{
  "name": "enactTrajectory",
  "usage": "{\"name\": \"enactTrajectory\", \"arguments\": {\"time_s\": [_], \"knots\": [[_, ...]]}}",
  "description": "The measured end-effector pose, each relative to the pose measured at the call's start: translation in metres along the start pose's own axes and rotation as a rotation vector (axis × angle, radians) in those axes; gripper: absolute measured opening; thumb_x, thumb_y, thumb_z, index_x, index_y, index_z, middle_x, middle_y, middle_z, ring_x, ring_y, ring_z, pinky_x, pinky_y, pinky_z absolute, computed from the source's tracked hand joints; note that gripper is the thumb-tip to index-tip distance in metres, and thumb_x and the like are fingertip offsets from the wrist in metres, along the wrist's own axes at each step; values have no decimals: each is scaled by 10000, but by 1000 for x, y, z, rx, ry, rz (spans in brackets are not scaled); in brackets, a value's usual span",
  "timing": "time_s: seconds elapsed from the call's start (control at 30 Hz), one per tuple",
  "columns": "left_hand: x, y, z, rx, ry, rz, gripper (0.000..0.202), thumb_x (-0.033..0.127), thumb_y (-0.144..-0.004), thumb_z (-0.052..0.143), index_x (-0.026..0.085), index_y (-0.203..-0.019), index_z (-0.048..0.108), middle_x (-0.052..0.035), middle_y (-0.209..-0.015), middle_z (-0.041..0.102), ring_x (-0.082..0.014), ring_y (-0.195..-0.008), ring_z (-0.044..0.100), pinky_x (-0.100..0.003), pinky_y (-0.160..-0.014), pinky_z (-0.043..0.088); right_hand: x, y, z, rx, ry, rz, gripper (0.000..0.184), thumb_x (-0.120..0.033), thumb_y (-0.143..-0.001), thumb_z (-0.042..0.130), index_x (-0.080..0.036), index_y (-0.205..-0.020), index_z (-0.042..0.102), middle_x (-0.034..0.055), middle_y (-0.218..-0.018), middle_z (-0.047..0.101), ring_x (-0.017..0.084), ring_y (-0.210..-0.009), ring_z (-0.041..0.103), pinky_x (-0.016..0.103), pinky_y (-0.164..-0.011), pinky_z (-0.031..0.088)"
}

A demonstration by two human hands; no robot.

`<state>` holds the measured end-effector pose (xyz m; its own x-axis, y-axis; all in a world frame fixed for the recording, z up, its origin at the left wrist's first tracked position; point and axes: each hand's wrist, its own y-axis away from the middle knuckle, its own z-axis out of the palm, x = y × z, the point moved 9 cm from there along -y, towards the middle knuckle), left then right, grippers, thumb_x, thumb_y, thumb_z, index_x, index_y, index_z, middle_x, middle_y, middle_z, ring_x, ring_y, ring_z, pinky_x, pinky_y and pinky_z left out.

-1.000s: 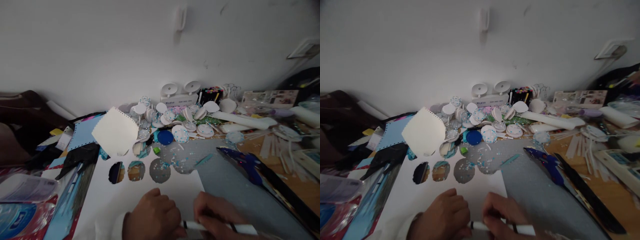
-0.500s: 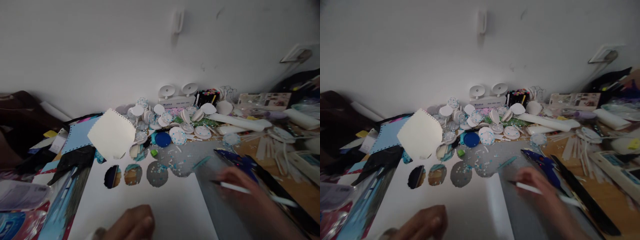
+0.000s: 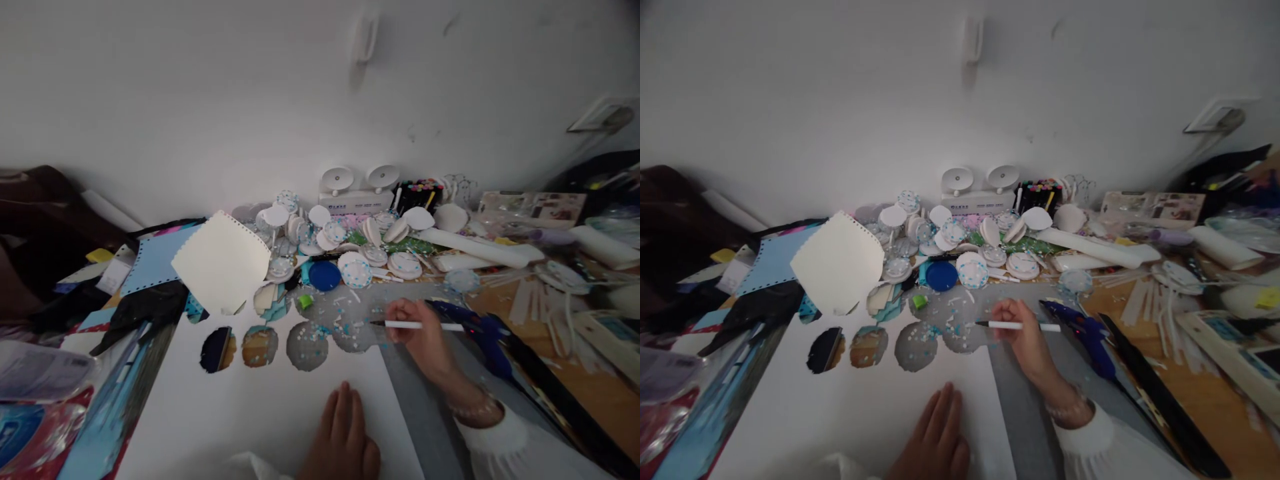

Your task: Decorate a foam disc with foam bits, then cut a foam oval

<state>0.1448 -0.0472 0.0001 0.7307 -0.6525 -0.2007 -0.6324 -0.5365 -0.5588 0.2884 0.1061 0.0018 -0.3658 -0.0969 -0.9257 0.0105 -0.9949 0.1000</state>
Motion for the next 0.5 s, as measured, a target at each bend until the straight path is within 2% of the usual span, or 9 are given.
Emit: {"name": "enactTrajectory", "arguments": {"time_s": [0.07, 0.13, 0.23, 0.3, 0.37, 0.4, 0.47, 0.5], "knots": [[0, 2, 3, -81, -30, 49, 206, 348, -878, 494, 175, -842, 598, -74, -1101, 697, -233, -1076, 640, -372, -1032, 347, 8, 0, 10, -41, -12, 29, 414, -605, -815, 550, -213, -720, 643, -22, -525, 530, 130, -474, 470, 256, -478, 393], [1, 0, 3, -115, -50, 96, 209, 350, -887, 485, 174, -866, 597, -90, -1104, 695, -243, -1073, 643, -406, -1042, 339, 18, 0, 21, -92, -14, 56, 379, -577, -815, 579, -212, -729, 627, -20, -562, 544, 135, -506, 485, 267, -517, 406], [9, -9, 0, -43, -79, 104, 161, 268, -866, 471, 179, -754, 544, -104, -983, 729, -271, -954, 689, -472, -991, 385, 31, 3, 35, -163, -2, 87, 352, -544, -830, 592, -205, -738, 615, -14, -617, 554, 141, -563, 499, 280, -568, 415], [23, -14, 2, 42, -122, 91, 160, 185, -824, 469, 197, -665, 474, -98, -845, 745, -274, -853, 713, -473, -936, 430, 36, 6, 38, -184, 11, 101, 330, -517, -839, 602, -201, -745, 616, -15, -632, 552, 137, -578, 495, 272, -575, 407], [38, -14, 8, 125, -182, 0, 191, 135, -794, 468, 210, -621, 438, -97, -746, 741, -275, -784, 720, -461, -882, 471, 38, 7, 37, -186, 24, 106, 308, -493, -852, 602, -203, -751, 620, -17, -640, 552, 133, -591, 492, 264, -582, 401], [41, -12, 12, 146, -203, -98, 195, 139, -797, 465, 211, -617, 447, -108, -745, 741, -283, -771, 720, -464, -853, 490, 38, 7, 36, -183, 29, 104, 304, -489, -857, 596, -205, -751, 621, -19, -640, 550, 132, -593, 488, 262, -584, 399], [39, -3, 25, 73, -168, -348, 141, 183, -826, 469, 178, -732, 574, -141, -887, 745, -304, -846, 715, -478, -812, 529, 37, 7, 34, -177, 41, 101, 304, -484, -871, 577, -211, -745, 623, -18, -638, 547, 133, -595, 481, 262, -586, 398], [39, 2, 31, 28, -138, -421, 140, 201, -831, 488, 164, -825, 623, -144, -958, 738, -305, -883, 711, -468, -786, 551, 37, 6, 33, -174, 48, 100, 306, -481, -875, 571, -213, -739, 625, -17, -637, 547, 133, -593, 479, 263, -585, 398]]}}
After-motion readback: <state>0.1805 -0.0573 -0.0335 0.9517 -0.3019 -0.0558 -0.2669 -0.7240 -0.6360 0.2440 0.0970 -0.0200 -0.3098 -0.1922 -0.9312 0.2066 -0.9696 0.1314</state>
